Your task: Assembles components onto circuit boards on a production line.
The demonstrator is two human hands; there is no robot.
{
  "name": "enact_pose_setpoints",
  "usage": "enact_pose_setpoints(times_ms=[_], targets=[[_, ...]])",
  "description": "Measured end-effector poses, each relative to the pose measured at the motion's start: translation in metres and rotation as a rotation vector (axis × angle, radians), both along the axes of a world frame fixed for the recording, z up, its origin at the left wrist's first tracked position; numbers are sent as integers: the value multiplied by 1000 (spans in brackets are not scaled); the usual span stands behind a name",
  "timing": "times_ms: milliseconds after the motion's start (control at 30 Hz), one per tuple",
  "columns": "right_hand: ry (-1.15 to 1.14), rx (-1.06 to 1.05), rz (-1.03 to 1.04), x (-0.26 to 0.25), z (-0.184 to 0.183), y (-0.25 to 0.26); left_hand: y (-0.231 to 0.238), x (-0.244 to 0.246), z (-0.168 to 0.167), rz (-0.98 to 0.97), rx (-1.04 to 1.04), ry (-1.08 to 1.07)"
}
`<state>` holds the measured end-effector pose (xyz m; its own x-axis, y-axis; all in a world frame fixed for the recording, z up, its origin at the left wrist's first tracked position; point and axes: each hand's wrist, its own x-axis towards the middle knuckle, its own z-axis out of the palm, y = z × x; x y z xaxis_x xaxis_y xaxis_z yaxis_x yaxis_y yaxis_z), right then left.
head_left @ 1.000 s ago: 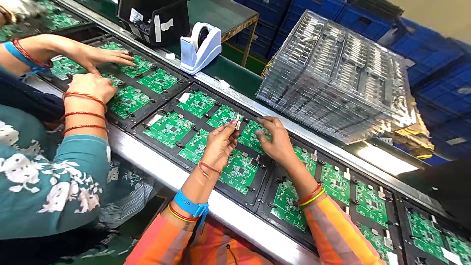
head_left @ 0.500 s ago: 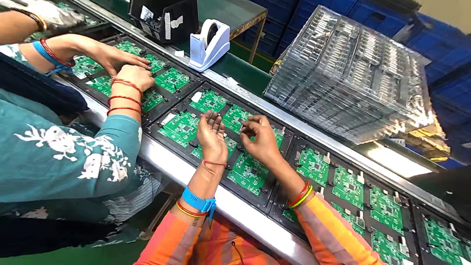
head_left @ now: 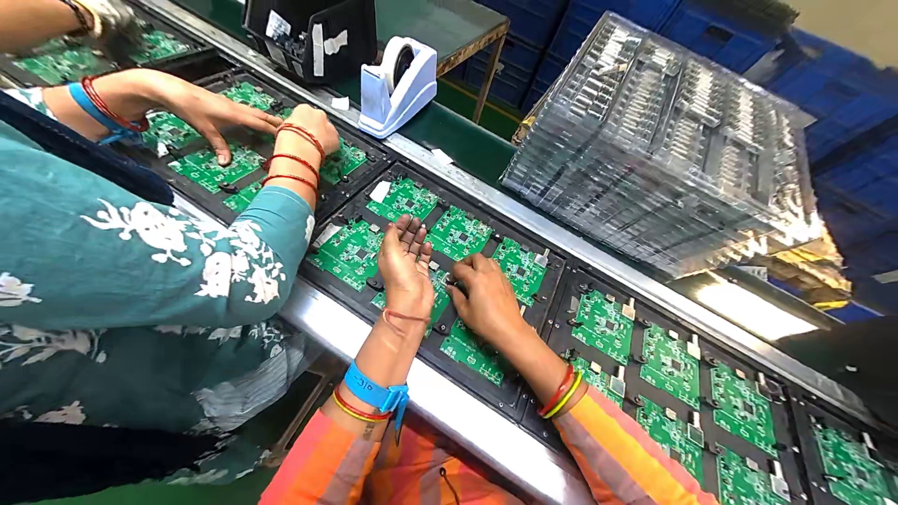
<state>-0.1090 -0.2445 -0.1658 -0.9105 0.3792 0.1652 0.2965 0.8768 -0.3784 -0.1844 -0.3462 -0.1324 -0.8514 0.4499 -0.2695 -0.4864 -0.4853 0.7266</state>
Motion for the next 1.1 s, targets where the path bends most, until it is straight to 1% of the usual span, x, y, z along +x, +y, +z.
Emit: enact_pose_setpoints(times_ms=[100,233,333,433,533,600,633,700,767,833,900,967,1033,1100], targets=[[-11,28,57,17,4,3,20,-16,-10,56,-29,-41],[-87,-106,84,60,19,0,24,-21,-12,28,12,-74],[63,-90,69,100,9,-1,29,-22,-12,35,-28,6],[163,-69,-34,131,-5,3,39,-21,3,-63,-86,250],[235,-55,-132,145,-20,10,65,-30,42,-264,-168,674],[286,-16,-149,149,-25,17,101,-45,74,-361,-267,993],[314,7,-152,149,-26,19,125,-53,88,-369,-335,1132],[352,33,-166,149,-27,20,171,-63,117,-395,-533,1358],[356,40,-175,151,-26,19,212,-62,136,-433,-723,1527],[347,23,-183,153,-24,16,250,-60,139,-518,-887,1637],[322,-4,-186,152,-19,13,275,-55,135,-579,-1024,1664],[305,-18,-181,151,-15,11,288,-46,127,-512,-1131,1657],[308,-26,-168,149,-15,9,294,-39,122,-423,-1171,1642],[308,-26,-153,146,-15,7,300,-37,122,-377,-1199,1641]])
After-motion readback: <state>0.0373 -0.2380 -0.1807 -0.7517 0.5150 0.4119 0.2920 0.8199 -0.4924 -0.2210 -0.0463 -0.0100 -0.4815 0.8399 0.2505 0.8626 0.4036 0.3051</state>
